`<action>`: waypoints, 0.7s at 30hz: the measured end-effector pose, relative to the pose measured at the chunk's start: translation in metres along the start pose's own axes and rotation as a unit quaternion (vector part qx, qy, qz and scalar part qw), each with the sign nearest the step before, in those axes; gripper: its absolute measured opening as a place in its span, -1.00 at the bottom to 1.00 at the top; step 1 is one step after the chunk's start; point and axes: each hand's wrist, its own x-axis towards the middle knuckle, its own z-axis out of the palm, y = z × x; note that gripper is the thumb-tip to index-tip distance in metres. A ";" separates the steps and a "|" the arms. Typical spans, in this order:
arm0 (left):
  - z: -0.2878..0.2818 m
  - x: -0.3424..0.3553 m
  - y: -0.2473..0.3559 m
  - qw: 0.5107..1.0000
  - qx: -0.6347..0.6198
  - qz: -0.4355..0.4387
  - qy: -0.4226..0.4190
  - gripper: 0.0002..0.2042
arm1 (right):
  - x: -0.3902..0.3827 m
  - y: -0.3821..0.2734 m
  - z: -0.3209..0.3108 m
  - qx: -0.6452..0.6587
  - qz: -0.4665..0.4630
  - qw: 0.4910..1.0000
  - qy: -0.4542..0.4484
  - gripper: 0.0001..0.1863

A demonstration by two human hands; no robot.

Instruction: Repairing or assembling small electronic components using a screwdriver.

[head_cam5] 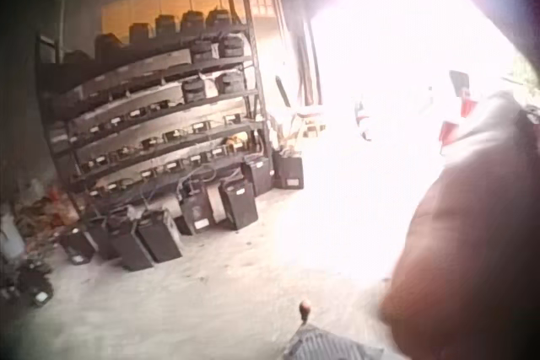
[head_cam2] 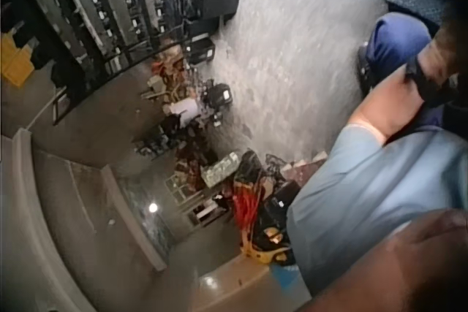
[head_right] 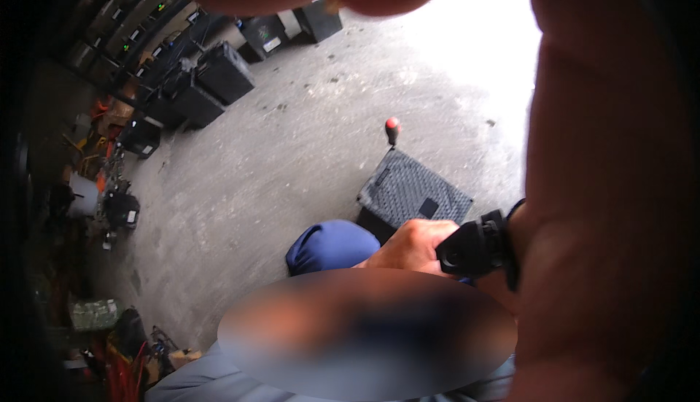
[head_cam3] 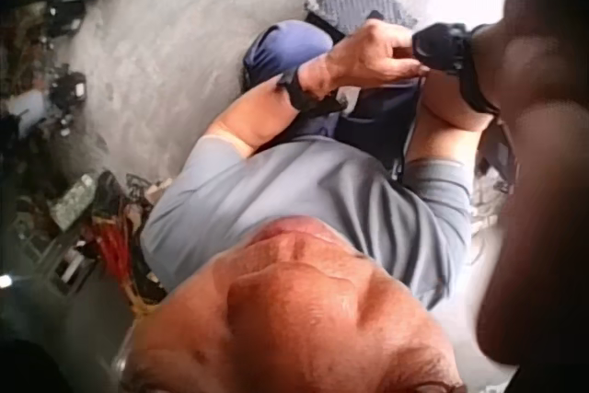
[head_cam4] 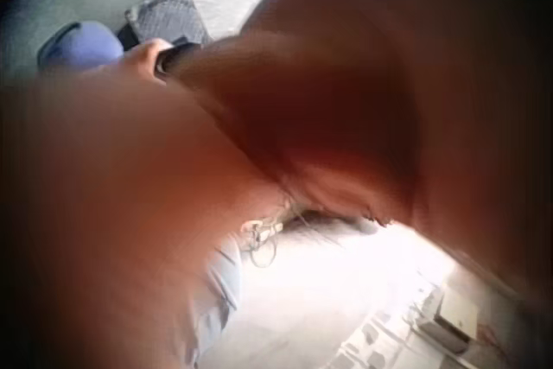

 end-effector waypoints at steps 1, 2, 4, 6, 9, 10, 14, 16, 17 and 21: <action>-0.002 0.004 0.006 0.999 -0.035 -0.034 -0.013 -0.77 | -0.001 -0.002 -0.001 -0.006 0.003 1.000 0.002 -0.49; -0.001 0.004 0.005 0.999 -0.034 -0.041 -0.012 -0.77 | -0.009 0.011 0.015 -0.012 0.006 1.000 0.004 -0.49; -0.002 -0.002 0.000 1.000 -0.014 -0.019 -0.007 -0.76 | -0.018 0.011 0.015 -0.018 0.017 1.000 0.004 -0.50; -0.003 0.001 -0.002 1.000 -0.016 -0.018 0.004 -0.75 | -0.024 0.007 0.015 -0.025 0.030 0.999 0.001 -0.51; -0.003 -0.001 -0.002 0.999 -0.040 -0.024 0.021 -0.76 | -0.026 0.006 0.024 -0.040 0.045 0.998 -0.007 -0.52; -0.004 -0.001 0.000 0.999 -0.029 -0.027 0.016 -0.76 | -0.014 0.015 0.045 -0.047 0.046 0.998 -0.010 -0.52; -0.002 -0.001 0.000 0.999 0.003 -0.012 0.035 -0.77 | -0.029 0.022 0.034 -0.032 0.051 0.998 -0.026 -0.54; 0.004 0.004 -0.004 0.999 -0.007 0.012 0.038 -0.76 | -0.041 0.012 0.029 -0.023 0.059 0.997 -0.035 -0.54; 0.007 0.002 -0.002 1.000 -0.015 0.000 0.025 -0.76 | -0.046 0.015 0.034 -0.029 0.060 0.997 -0.041 -0.55; -0.006 -0.011 -0.003 0.999 -0.003 -0.008 0.043 -0.82 | -0.045 -0.003 0.055 -0.062 0.058 0.994 -0.063 -0.56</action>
